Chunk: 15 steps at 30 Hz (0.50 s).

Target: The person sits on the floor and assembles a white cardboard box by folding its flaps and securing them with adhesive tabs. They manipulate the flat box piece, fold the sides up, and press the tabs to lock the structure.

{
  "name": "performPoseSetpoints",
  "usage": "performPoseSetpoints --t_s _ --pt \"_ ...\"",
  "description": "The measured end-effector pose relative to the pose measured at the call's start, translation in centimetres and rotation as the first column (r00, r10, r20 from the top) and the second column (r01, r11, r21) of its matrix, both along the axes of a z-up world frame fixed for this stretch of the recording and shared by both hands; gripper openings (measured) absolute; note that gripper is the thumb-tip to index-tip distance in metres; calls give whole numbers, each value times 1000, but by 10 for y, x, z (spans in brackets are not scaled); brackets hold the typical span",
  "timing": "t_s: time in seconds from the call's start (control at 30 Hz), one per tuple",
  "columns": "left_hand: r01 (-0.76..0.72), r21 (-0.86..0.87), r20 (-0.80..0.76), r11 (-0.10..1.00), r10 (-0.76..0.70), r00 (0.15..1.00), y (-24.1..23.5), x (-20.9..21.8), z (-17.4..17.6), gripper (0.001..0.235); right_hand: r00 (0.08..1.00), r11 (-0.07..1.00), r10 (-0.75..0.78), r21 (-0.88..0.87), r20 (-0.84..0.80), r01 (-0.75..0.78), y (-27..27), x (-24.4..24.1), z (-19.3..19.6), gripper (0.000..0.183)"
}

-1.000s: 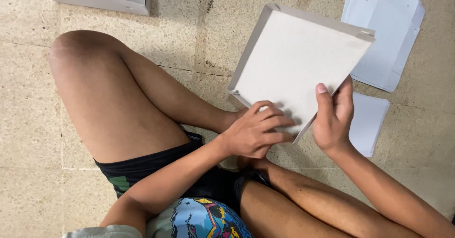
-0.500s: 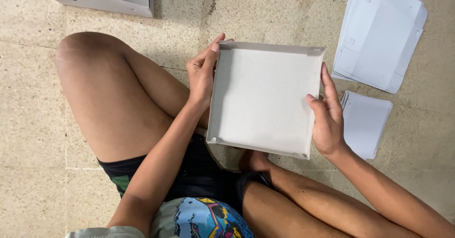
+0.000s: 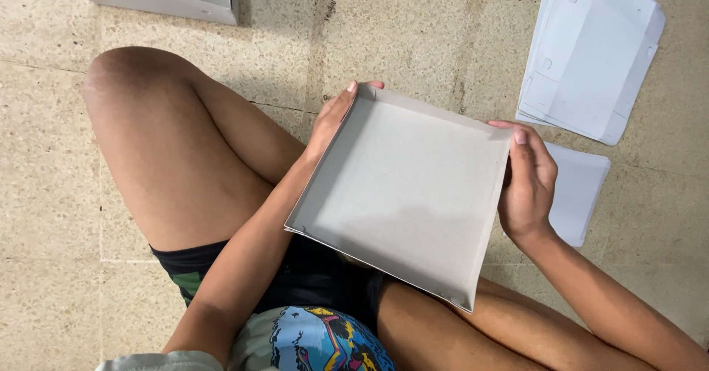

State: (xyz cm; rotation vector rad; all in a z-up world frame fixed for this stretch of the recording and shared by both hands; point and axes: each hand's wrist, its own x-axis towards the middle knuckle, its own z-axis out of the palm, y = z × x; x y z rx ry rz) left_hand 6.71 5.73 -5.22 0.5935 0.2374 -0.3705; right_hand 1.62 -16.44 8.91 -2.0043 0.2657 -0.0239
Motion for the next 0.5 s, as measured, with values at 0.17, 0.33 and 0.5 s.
performPoseSetpoints --t_s 0.17,0.33,0.5 --pt "65 -215 90 974 -47 995 -11 3 11 33 999 998 17 67 35 -19 2 1 3 31" --pt "23 -265 88 964 1 996 -14 4 -11 31 999 999 23 29 22 -23 0 2 8 32" --pt "-2 -310 92 951 32 995 -19 2 -4 31 998 999 24 -28 -51 -26 -6 -2 0 38"
